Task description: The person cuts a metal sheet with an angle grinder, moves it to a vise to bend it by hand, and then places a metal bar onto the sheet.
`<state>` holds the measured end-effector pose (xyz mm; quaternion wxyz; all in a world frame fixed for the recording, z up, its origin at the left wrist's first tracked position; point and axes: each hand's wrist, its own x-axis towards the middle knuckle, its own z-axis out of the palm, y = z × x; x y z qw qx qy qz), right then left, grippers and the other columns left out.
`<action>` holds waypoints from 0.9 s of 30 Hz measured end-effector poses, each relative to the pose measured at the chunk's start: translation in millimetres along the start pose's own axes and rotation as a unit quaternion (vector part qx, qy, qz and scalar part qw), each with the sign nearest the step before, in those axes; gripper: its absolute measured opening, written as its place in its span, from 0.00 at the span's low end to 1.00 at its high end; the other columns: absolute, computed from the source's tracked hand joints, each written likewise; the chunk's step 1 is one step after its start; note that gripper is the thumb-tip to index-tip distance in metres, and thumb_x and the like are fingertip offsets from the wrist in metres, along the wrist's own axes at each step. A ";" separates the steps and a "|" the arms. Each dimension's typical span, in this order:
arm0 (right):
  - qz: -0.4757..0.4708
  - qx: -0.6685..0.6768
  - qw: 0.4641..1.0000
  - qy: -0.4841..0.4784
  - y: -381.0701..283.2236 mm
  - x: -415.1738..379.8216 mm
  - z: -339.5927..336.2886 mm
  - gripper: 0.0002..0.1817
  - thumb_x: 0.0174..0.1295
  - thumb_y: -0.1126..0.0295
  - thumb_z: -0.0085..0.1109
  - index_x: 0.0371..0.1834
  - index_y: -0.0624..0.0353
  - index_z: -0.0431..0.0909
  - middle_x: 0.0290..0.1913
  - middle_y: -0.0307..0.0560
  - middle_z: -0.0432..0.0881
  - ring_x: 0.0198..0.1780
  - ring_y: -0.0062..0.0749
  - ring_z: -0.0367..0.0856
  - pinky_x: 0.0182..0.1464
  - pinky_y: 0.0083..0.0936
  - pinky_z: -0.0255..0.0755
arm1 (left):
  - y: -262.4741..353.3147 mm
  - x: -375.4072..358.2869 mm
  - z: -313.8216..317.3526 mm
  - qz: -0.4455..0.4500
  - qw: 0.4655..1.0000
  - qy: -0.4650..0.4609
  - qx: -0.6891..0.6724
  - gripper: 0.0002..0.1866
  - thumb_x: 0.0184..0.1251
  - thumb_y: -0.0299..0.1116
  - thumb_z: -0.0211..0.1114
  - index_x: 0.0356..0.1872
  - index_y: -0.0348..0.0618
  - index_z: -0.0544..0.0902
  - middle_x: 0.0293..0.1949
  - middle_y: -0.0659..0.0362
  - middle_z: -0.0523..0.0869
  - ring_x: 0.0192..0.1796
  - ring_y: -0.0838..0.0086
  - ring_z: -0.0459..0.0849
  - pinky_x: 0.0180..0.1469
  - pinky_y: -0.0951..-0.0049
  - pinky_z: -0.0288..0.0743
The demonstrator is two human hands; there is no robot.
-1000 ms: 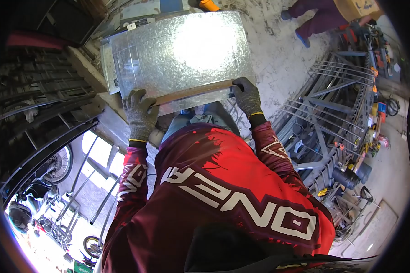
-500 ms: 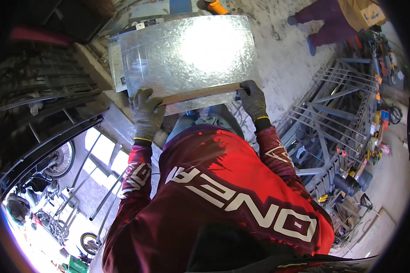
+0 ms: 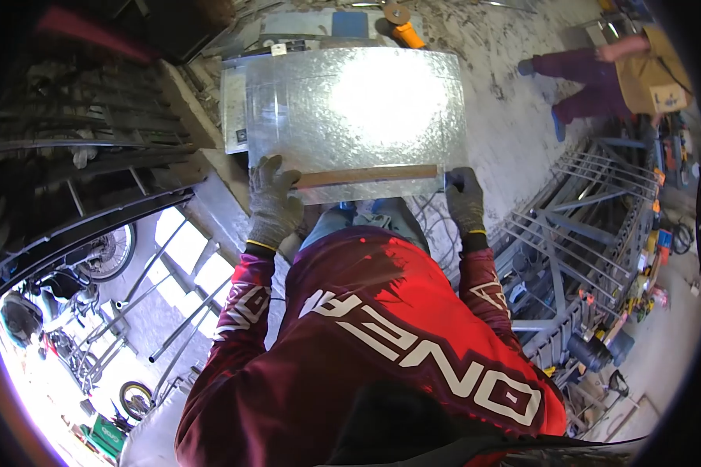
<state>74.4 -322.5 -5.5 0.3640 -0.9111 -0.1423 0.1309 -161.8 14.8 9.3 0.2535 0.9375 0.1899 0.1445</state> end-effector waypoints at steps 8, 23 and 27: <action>0.040 0.039 0.998 0.024 -8.8 13.2 -22.3 0.17 0.59 0.84 0.54 0.52 0.63 0.75 0.44 0.55 0.87 0.45 0.36 0.88 0.47 0.31 0.80 | -2.2 4.8 2.9 -0.035 0.999 0.014 -0.015 0.19 0.50 0.32 0.67 0.47 0.48 0.83 0.63 0.45 0.75 0.68 0.39 0.69 0.70 0.42 0.64; 0.026 0.020 0.999 0.005 -12.6 14.5 -13.9 0.14 0.58 0.76 0.62 0.48 0.62 0.81 0.38 0.50 0.86 0.40 0.34 0.86 0.47 0.32 0.80 | -6.4 8.1 7.6 -0.028 0.998 0.054 -0.020 0.15 0.52 0.31 0.67 0.44 0.47 0.84 0.57 0.47 0.79 0.66 0.41 0.72 0.68 0.42 0.67; 0.043 0.011 0.999 -0.001 -5.7 19.6 -12.4 0.14 0.58 0.75 0.63 0.49 0.61 0.81 0.39 0.50 0.86 0.40 0.37 0.86 0.48 0.33 0.80 | -10.3 9.7 11.1 -0.028 0.998 0.045 -0.017 0.16 0.52 0.33 0.69 0.44 0.47 0.83 0.57 0.48 0.79 0.66 0.41 0.72 0.68 0.43 0.67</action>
